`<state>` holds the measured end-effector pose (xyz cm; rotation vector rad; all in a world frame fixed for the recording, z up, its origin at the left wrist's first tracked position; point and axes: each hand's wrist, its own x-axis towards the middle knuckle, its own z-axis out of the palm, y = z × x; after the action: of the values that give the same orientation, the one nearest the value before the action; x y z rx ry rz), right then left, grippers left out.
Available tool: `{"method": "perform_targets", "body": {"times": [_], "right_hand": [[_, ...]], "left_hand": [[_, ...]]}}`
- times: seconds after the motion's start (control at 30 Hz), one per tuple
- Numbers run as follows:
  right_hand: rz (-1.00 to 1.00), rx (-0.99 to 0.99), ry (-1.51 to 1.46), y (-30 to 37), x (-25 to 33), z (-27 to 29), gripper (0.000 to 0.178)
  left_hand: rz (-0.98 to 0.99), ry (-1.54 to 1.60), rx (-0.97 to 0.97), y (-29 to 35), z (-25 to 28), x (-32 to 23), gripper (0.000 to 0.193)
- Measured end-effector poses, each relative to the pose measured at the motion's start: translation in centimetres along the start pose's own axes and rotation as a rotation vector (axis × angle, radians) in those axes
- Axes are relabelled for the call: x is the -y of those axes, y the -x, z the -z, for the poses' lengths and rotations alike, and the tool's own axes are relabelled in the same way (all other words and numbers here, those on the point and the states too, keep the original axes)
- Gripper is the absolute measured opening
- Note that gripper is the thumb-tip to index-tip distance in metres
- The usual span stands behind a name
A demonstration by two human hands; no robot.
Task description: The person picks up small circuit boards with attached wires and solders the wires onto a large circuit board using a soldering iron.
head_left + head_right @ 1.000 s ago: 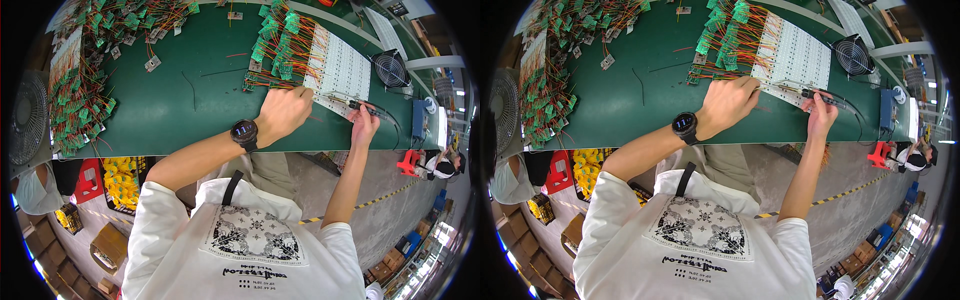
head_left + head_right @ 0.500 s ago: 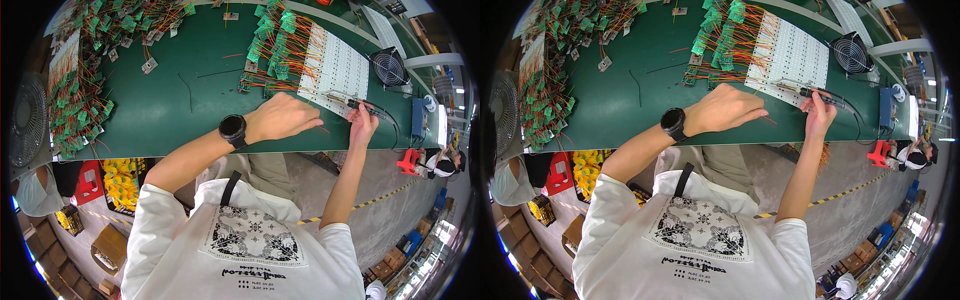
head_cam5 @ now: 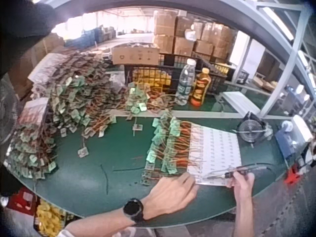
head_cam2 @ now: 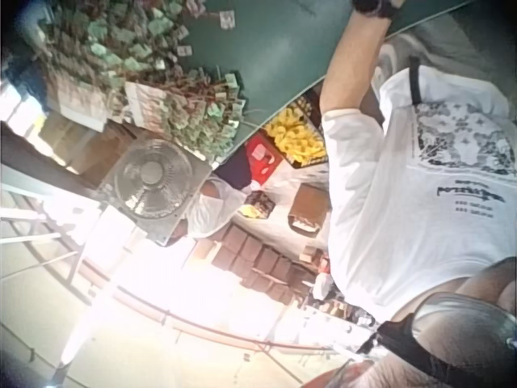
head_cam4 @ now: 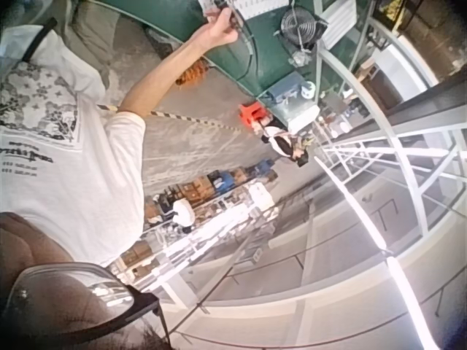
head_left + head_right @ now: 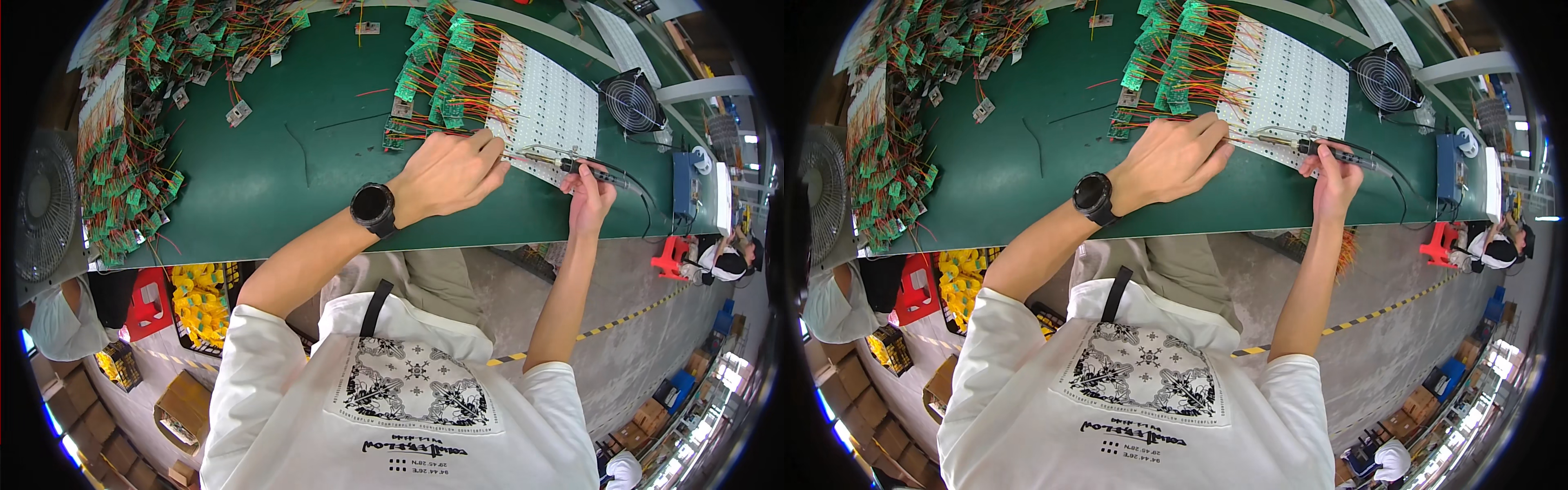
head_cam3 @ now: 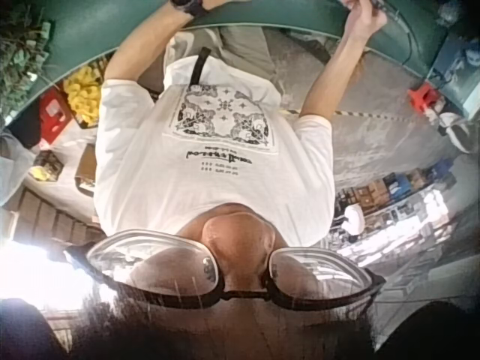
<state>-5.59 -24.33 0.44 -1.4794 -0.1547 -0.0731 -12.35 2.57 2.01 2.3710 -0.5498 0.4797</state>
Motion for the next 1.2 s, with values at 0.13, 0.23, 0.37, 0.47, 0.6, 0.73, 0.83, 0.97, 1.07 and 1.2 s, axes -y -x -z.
{"method": "perform_targets", "body": {"times": [0.13,0.23,0.37,0.47,0.6,0.73,0.83,0.97,1.07,1.2], "right_hand": [[0.01,0.004,-0.015,0.0,0.0,-0.1,0.019],[0.005,0.005,-0.008,0.0,-0.1,0.1,0.019],[0.021,0.027,0.0,0.0,-0.1,0.4,0.02],[0.025,0.036,0.001,0.1,-0.3,0.3,0.02],[0.046,0.043,-0.005,0.1,-0.3,0.2,0.019],[0.043,0.023,-0.01,0.1,-0.3,0.3,0.019],[0.032,0.035,-0.01,0.1,-0.4,0.3,0.019],[0.036,0.049,0.005,0.1,-0.4,0.4,0.019],[0.048,0.061,0.011,0.1,-0.5,0.4,0.019],[0.051,0.054,0.011,0.1,-0.6,0.5,0.018]], "left_hand": [[-0.028,-0.022,-0.015,0.0,-0.6,0.5,0.013],[-0.047,0.012,-0.047,0.1,-0.9,0.8,0.013],[-0.027,0.025,-0.017,0.2,-0.9,1.1,0.013],[-0.029,0.038,0.004,0.3,-1.0,1.2,0.013],[-0.012,0.052,-0.024,0.2,-0.9,1.0,0.014],[-0.008,0.064,-0.072,0.0,-1.0,0.6,0.014],[-0.028,0.084,-0.094,0.1,-1.2,0.8,0.014],[-0.039,0.036,-0.026,0.3,-1.3,1.0,0.014],[-0.058,0.022,-0.064,0.3,-1.5,1.0,0.014],[-0.034,0.045,-0.066,0.2,-1.6,1.0,0.009]]}}
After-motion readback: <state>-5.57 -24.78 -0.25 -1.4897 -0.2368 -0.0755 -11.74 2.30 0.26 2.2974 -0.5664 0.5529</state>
